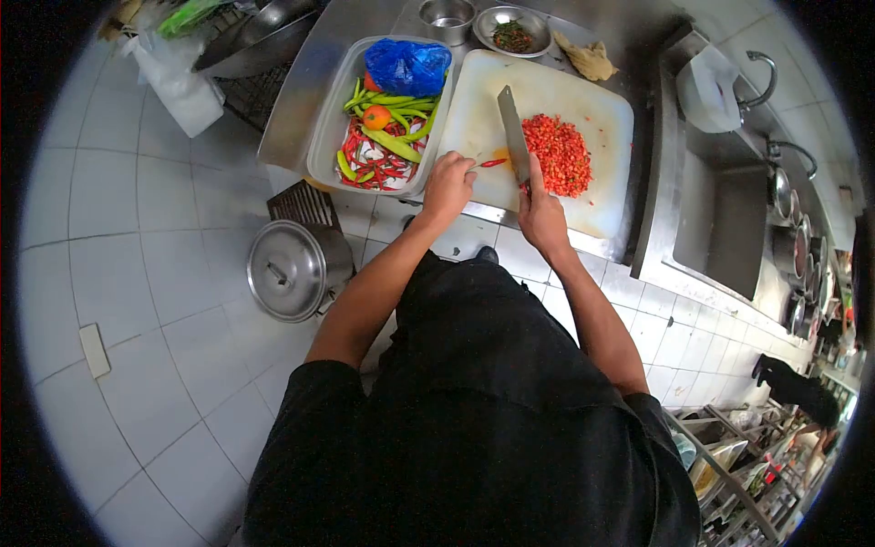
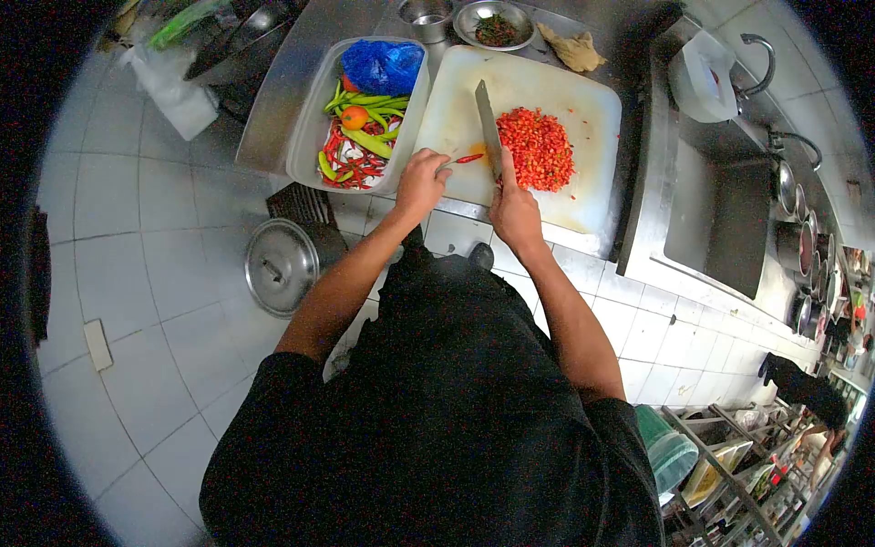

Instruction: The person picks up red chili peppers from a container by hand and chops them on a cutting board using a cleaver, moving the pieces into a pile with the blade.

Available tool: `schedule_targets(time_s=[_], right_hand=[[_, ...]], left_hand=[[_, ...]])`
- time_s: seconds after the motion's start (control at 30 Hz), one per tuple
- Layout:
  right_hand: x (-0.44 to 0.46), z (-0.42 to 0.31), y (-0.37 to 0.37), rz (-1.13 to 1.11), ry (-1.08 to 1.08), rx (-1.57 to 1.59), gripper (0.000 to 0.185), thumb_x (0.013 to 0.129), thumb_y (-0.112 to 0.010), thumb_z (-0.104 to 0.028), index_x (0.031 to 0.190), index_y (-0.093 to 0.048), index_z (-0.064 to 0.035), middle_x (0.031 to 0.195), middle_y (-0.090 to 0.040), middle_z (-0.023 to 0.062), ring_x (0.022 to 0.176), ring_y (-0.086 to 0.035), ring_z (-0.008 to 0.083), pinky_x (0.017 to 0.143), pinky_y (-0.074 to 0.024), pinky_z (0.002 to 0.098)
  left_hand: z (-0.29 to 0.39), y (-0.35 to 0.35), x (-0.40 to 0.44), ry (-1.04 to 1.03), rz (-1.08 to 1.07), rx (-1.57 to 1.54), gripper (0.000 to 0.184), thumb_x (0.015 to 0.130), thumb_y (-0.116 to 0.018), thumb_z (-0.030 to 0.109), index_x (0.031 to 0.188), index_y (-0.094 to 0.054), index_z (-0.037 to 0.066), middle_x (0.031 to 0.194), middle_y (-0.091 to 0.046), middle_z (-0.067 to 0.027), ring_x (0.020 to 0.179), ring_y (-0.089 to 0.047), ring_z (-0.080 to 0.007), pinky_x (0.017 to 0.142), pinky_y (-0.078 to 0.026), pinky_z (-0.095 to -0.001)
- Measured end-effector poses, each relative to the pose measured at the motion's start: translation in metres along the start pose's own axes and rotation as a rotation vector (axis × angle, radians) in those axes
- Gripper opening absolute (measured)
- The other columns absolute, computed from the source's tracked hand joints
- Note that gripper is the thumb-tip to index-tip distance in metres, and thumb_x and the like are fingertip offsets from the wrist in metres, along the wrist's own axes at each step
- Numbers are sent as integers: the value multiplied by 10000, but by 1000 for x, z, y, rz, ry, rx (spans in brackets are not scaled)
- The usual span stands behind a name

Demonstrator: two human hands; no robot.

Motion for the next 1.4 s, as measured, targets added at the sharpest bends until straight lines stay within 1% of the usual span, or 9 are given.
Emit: schedule_targets(time_s=[0.33, 0.47, 0.57, 0.77, 0.8, 0.9, 0.93, 1.17, 1.4], right_hand=[[15, -11, 1, -29, 40, -16, 745, 948, -527, -93, 1589, -150, -141, 993, -688, 280, 814, -675, 469, 757, -526, 533], [19, -32, 21, -73, 48, -81, 750, 940, -520, -84, 1587, -144, -135, 968, -663, 340, 809, -667, 491, 755, -517, 549], [20, -37, 16, -80, -3, -80, 763, 933, -505, -74, 1592, -126, -140, 935, -663, 345, 781, -663, 495, 740, -511, 560], [32, -9, -15, 12, 80, -45, 797, 924, -515, -79, 1598, -96, -154, 889, -669, 333, 747, -654, 500, 715, -501, 573], [31, -17, -5, -73, -14, -98, 799, 925, -526, -87, 1598, -101, -159, 961, -671, 331, 785, -660, 498, 742, -506, 566], [39, -23, 10, -103, 37, -105, 796, 927, -533, -91, 1597, -108, -162, 1002, -676, 313, 833, -665, 494, 779, -508, 556], [38, -24, 14, -130, 18, -112, 789, 926, -532, -90, 1594, -118, -156, 999, -683, 294, 870, -667, 488, 813, -507, 546], [33, -23, -15, -27, 48, -149, 874, 853, -502, -17, 1600, -77, -172, 771, -649, 337, 727, -661, 490, 696, -517, 563], [55, -19, 8, -42, 143, -99, 880, 832, -506, -7, 1596, -88, -134, 795, -657, 332, 724, -664, 483, 710, -520, 558]], left_hand=[[0, 0, 9, 7, 30, 24, 43, 789, -659, 35, 791, -693, 10, 816, -605, -163, 846, -613, -370, 771, -493, -485], [-2, -5, 13, -25, 29, 36, 80, 803, -656, 66, 822, -717, 18, 825, -637, -162, 832, -638, -363, 767, -511, -471], [-1, -6, 15, -29, 34, 45, 74, 793, -661, 64, 794, -716, 15, 798, -636, -163, 822, -640, -359, 766, -514, -466], [-3, -9, 13, -14, 2, 24, 73, 783, -666, 56, 772, -720, 8, 783, -641, -167, 800, -642, -358, 759, -518, -464], [-1, -12, 13, -9, -19, 43, 71, 781, -669, 56, 775, -721, 7, 785, -642, -167, 801, -643, -357, 760, -520, -464], [-2, -14, 22, -17, 4, 34, 67, 778, -675, 58, 773, -720, 8, 788, -642, -166, 801, -643, -357, 765, -524, -462], [-3, -14, 23, -21, 18, 21, 66, 777, -676, 58, 770, -719, 9, 788, -640, -165, 801, -644, -357, 767, -525, -461], [-2, -14, 23, -45, -16, 33, 73, 779, -674, 67, 789, -723, 14, 802, -637, -162, 809, -644, -358, 765, -526, -462], [-5, -14, 31, -56, -3, 25, 61, 763, -677, 44, 780, -718, 3, 804, -640, -159, 812, -643, -356, 767, -525, -459]])
Point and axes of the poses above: each hand's wrist, its own x-axis towards the middle knuckle, its own y-axis out of the back of the hand, z = x × y, the point moved 7 cm from there along x, towards the middle knuckle
